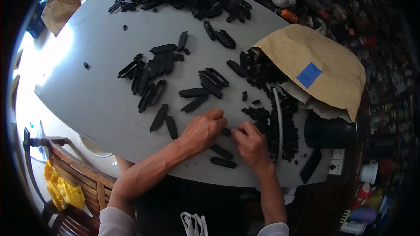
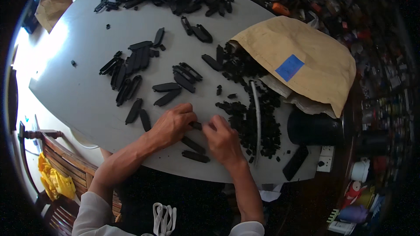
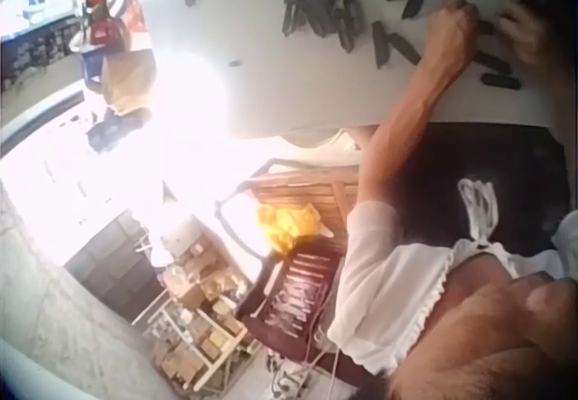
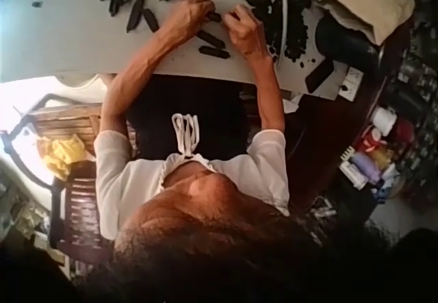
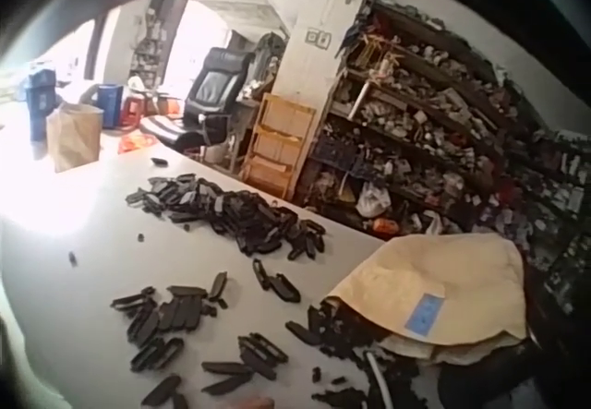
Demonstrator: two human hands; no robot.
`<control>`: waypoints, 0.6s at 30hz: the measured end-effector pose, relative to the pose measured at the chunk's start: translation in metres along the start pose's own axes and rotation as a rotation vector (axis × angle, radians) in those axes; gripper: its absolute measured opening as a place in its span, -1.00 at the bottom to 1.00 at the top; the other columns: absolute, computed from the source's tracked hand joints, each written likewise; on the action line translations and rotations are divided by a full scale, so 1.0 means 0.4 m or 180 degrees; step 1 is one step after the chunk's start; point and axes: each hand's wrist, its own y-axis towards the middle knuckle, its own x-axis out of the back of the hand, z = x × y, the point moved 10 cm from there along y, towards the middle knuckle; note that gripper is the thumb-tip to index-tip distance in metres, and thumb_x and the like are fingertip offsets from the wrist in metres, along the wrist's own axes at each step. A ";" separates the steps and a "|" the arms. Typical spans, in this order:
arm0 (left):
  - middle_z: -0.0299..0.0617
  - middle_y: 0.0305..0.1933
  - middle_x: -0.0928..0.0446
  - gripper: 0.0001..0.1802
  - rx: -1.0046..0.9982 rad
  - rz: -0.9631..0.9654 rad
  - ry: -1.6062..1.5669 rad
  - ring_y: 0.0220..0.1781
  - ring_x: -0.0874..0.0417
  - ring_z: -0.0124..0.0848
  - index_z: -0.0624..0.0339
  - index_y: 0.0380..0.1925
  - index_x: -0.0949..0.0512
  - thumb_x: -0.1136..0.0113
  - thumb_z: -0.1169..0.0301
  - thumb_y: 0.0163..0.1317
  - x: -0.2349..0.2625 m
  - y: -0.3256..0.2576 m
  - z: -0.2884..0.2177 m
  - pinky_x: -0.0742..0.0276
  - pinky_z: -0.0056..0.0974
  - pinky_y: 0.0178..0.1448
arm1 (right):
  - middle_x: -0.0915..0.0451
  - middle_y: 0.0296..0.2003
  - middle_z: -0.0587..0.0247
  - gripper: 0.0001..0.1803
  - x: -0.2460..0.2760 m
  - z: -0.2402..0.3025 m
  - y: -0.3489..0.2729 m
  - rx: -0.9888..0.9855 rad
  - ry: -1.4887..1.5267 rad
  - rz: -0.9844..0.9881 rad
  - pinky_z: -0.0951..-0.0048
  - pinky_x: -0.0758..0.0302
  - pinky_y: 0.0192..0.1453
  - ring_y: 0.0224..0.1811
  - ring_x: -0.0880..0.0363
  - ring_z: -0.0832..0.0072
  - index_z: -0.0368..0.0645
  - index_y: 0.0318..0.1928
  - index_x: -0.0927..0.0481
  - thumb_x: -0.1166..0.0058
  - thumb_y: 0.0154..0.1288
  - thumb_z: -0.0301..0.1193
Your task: Assembling small black plastic components by snapping them together on a table.
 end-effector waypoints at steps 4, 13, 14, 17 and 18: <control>-0.10 -0.33 -0.41 -0.77 -0.0068 0.0040 -0.0058 -0.21 -0.52 -0.09 0.29 -0.41 -0.53 -0.26 0.64 -0.16 -0.001 -0.005 -0.015 -0.47 -0.12 -0.18 | -0.42 -0.42 0.14 -0.92 -0.029 -0.068 0.001 -0.1011 0.0869 0.0352 0.32 -0.43 -0.34 -0.41 -0.50 0.24 -0.32 -0.41 -0.50 -0.14 0.07 -0.66; -0.09 -0.34 -0.40 -0.77 0.0008 0.0209 -0.0178 -0.21 -0.51 -0.08 0.32 -0.41 -0.52 -0.26 0.65 -0.16 -0.018 -0.007 -0.011 -0.46 -0.12 -0.19 | -0.37 -0.42 0.02 -0.93 -0.048 -0.041 0.004 -0.0984 0.0414 0.0901 0.13 -0.40 -0.33 -0.35 -0.48 0.04 -0.27 -0.36 -0.43 -0.01 0.14 -0.64; -0.09 -0.34 -0.40 -0.77 -0.0010 0.0164 -0.0216 -0.21 -0.51 -0.07 0.33 -0.41 -0.52 -0.25 0.66 -0.16 -0.010 -0.006 -0.016 -0.46 -0.11 -0.18 | -0.37 -0.41 0.02 -0.95 -0.045 -0.032 0.005 -0.0892 0.0387 0.0844 0.14 -0.40 -0.33 -0.34 -0.49 0.05 -0.25 -0.35 -0.43 0.02 0.15 -0.63; -0.07 -0.35 -0.40 -0.79 -0.0027 0.0147 -0.0258 -0.20 -0.49 -0.05 0.34 -0.43 -0.50 -0.22 0.67 -0.16 -0.005 -0.002 -0.020 -0.45 -0.10 -0.16 | -0.36 -0.42 0.05 -0.93 -0.033 -0.021 0.001 -0.0678 0.0348 0.0596 0.14 -0.41 -0.33 -0.34 -0.48 0.05 -0.22 -0.34 -0.47 0.06 0.17 -0.63; -0.07 -0.35 -0.39 -0.79 -0.0031 0.0158 -0.0249 -0.20 -0.49 -0.04 0.34 -0.44 -0.49 -0.21 0.67 -0.16 -0.006 -0.001 -0.022 -0.44 -0.09 -0.16 | -0.36 -0.42 0.05 -0.93 -0.039 -0.025 -0.004 -0.0693 0.0346 0.0594 0.14 -0.41 -0.33 -0.34 -0.48 0.05 -0.22 -0.34 -0.47 0.06 0.17 -0.63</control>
